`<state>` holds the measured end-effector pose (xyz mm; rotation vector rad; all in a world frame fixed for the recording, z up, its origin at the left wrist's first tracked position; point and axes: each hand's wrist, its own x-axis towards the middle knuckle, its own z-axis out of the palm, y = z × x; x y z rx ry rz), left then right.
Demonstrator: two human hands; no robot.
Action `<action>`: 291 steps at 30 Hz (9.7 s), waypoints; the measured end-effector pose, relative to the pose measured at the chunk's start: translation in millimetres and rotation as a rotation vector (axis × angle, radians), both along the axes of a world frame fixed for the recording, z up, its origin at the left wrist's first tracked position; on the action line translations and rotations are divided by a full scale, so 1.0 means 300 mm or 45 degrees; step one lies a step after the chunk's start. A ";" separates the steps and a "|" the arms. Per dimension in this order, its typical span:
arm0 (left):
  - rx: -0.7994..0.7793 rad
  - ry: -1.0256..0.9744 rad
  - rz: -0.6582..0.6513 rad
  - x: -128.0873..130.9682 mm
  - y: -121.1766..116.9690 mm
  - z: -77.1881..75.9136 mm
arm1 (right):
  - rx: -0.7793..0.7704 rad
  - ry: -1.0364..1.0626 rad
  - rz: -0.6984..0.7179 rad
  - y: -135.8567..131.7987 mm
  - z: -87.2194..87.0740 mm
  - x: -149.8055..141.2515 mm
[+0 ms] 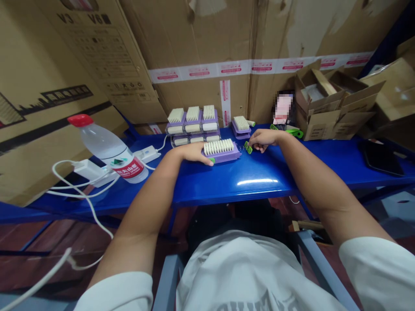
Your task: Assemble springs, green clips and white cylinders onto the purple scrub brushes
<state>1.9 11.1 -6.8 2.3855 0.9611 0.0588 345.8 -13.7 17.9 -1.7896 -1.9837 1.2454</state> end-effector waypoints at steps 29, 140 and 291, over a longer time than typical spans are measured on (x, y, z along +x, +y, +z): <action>-0.001 -0.008 0.003 0.001 -0.003 0.004 | 0.008 -0.010 0.003 -0.013 0.007 -0.020; -0.027 -0.011 -0.005 0.003 -0.005 0.006 | -0.069 0.047 0.095 0.004 -0.024 -0.043; -0.034 -0.020 0.005 -0.005 0.004 -0.006 | -0.098 0.100 0.057 0.006 -0.046 -0.073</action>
